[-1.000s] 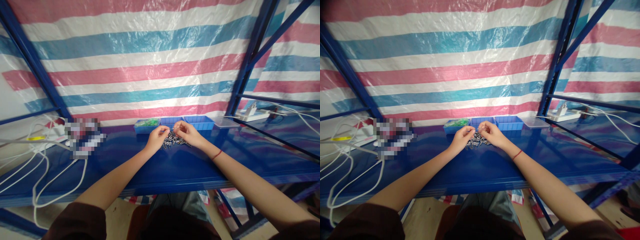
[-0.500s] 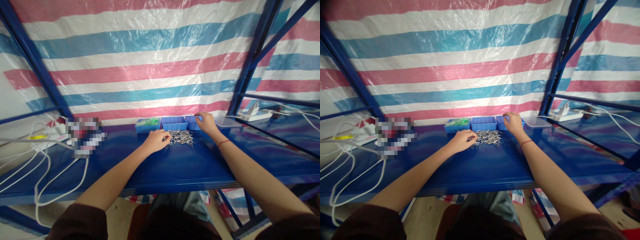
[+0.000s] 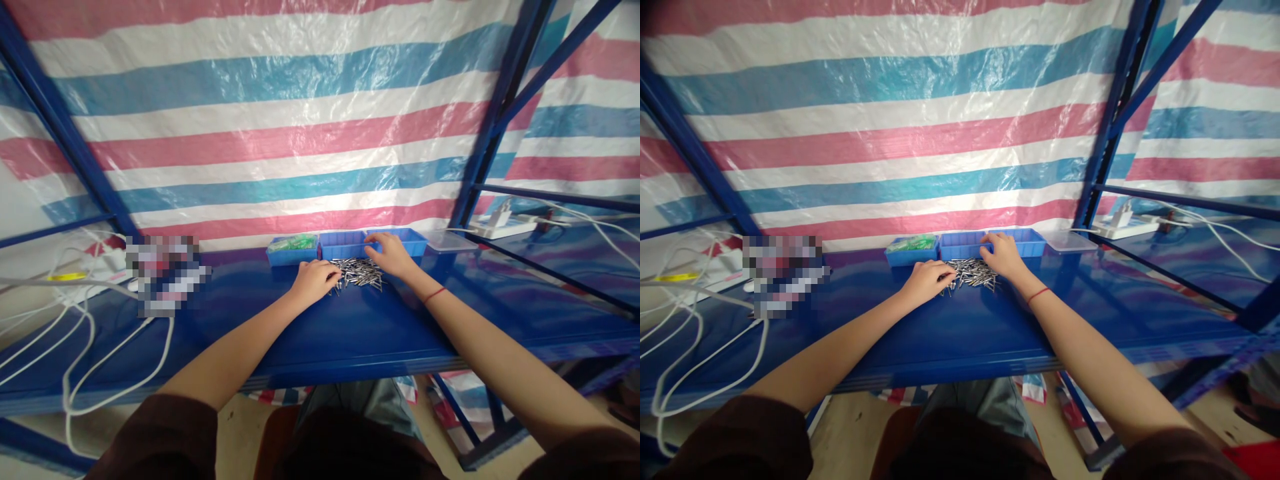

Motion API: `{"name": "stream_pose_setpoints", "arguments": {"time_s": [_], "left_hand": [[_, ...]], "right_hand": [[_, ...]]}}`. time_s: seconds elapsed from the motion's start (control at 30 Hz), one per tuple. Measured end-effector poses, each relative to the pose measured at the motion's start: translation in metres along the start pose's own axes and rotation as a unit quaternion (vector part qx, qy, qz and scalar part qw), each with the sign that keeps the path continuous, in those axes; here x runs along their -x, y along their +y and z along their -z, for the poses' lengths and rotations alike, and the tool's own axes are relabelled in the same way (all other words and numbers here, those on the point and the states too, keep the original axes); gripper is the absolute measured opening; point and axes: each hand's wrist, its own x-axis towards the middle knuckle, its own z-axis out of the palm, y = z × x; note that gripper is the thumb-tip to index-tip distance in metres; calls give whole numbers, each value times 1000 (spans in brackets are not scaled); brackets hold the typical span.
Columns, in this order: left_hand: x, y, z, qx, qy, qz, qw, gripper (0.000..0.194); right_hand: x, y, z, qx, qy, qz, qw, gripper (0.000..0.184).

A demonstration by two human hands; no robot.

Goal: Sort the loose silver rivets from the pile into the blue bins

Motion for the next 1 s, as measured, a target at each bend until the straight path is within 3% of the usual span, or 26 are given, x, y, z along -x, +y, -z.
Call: {"name": "stream_pose_setpoints", "arguments": {"time_s": [0.13, 0.27, 0.47, 0.7, 1.0], "left_hand": [[-2, -4, 2, 59, 51, 30, 997, 24], [-3, -6, 4, 238, 111, 63, 963, 21], [-5, -5, -7, 397, 115, 75, 907, 18], [2, 7, -3, 344, 86, 36, 934, 23], [1, 8, -2, 320, 97, 29, 942, 17]], "right_hand": [[9, -19, 1, -93, -70, 4, 993, 16], [16, -33, -5, -203, -122, -7, 971, 19], [17, -42, -7, -350, -115, -36, 929, 27], [18, -51, -3, -435, -121, -55, 890, 30], [20, -56, 3, -401, -96, -11, 911, 27]]}}
